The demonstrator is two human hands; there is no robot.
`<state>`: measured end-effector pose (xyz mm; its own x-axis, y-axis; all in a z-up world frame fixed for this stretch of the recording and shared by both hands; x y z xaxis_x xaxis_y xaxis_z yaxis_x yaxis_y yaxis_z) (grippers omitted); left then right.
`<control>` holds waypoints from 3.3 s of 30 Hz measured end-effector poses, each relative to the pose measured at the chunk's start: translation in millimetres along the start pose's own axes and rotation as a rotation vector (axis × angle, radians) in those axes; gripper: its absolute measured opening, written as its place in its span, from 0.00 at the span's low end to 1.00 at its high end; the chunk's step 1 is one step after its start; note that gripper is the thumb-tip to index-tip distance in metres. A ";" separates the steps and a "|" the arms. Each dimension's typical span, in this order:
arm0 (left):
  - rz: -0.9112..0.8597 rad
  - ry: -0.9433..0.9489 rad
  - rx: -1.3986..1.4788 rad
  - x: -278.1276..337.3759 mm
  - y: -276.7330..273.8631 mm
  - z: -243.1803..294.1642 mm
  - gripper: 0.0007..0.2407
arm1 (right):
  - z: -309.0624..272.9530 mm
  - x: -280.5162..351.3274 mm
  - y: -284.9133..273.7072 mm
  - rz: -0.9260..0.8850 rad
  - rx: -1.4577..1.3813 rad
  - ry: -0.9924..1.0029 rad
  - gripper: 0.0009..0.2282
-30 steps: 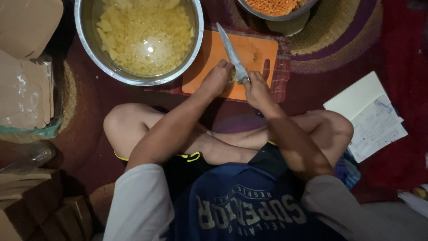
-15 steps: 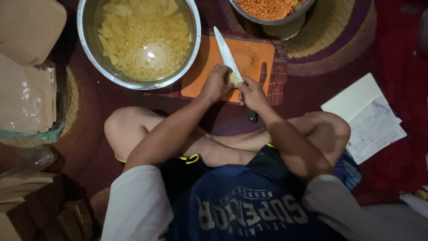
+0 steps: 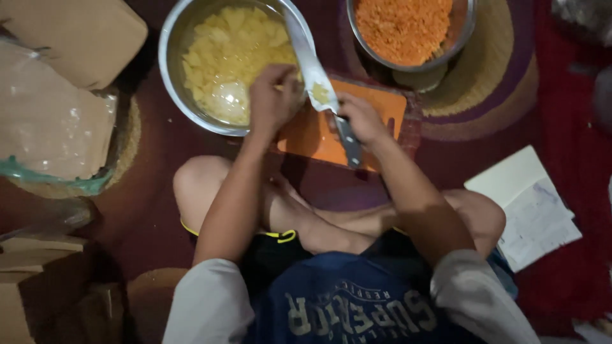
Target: Cutting vegetables into small pieces on a cutting board using a knife
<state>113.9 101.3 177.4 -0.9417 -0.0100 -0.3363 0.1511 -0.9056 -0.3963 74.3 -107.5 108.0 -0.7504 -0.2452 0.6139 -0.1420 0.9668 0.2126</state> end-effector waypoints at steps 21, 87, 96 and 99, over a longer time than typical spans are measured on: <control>-0.519 -0.356 -0.690 -6.2 -19.1 -9.4 0.30 | -40.9 71.6 -44.0 0.007 0.300 0.027 0.28; -0.376 -0.193 -0.192 21.6 51.6 39.6 0.12 | 60.9 42.4 -118.2 0.257 1.022 -0.110 0.15; -0.642 -0.107 -0.210 70.2 166.0 -7.9 0.17 | 38.9 50.5 -123.6 0.393 1.095 -0.156 0.19; -0.567 -0.012 -0.164 79.9 183.5 -40.4 0.14 | 70.3 15.3 -135.9 0.328 0.931 -0.230 0.14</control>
<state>78.6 -48.5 43.4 -0.8921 0.4513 -0.0242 -0.3334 -0.6934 -0.6388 36.8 -237.6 35.0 -0.9351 -0.0322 0.3529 -0.2792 0.6801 -0.6778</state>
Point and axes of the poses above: each hand's wrist, its own x-axis away from the middle knuckle, its own y-axis out of the palm, z = x × y, the point moved 9 cm from there along -x, towards the middle knuckle, and after that the axes turned 10 degrees about y, right-handed, at the moved point
